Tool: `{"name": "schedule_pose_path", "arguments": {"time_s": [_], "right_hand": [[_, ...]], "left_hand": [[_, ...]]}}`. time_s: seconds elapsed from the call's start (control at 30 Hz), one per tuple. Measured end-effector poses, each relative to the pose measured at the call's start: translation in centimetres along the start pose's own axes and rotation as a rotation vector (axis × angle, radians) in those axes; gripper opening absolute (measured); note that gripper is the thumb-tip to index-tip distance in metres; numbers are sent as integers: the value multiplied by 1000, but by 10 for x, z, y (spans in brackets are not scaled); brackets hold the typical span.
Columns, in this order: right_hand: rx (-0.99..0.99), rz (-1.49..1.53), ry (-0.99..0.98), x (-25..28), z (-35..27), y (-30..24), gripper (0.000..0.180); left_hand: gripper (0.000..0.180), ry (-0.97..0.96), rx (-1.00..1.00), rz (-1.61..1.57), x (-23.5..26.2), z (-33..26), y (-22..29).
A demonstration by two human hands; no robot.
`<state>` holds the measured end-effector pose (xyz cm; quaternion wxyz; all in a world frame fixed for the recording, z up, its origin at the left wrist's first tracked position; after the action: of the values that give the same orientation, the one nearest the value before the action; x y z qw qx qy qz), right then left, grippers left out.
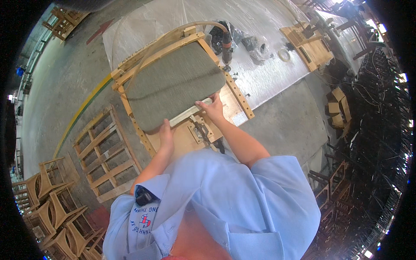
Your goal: The person assembles a dining chair by attaching the seat cushion to the wooden frame. They use a pneumatic drill to secure the cushion with screws and then place the completed chair on a stack.
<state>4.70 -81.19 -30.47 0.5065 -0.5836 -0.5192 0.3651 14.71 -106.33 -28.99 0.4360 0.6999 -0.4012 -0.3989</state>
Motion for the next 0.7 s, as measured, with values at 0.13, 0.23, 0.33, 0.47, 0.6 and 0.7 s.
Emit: {"name": "schedule_pose_path", "arguments": {"time_s": [0.13,0.23,0.33,0.47,0.6,0.7], "right_hand": [[-61,59,18,-1,-4,-3,49],[-22,-24,80,9,-1,2,41],[-53,-28,35,12,3,-3,37],[-255,279,65,32,7,-5,40],[-454,527,223,51,26,-2,60],[-656,691,445,48,78,38,61]], "left_hand": [[50,27,-75,311,13,-6,-2],[32,65,-239,714,-2,-21,38],[14,113,-730,898,-8,-33,74],[17,181,-932,1101,-2,-11,100],[20,189,-931,1145,18,12,104],[19,174,-981,1157,19,30,104]]}}
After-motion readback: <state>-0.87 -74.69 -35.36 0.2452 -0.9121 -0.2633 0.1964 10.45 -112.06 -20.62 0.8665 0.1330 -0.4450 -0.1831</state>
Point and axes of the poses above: each hand's wrist, its own z-axis towards the middle knuckle, its own x-axis out of the back of the hand, y = z × x, the point moved 5 cm from there along z, towards the middle knuckle, and after that the axes turned 10 degrees about -x, right-handed, at the moved point
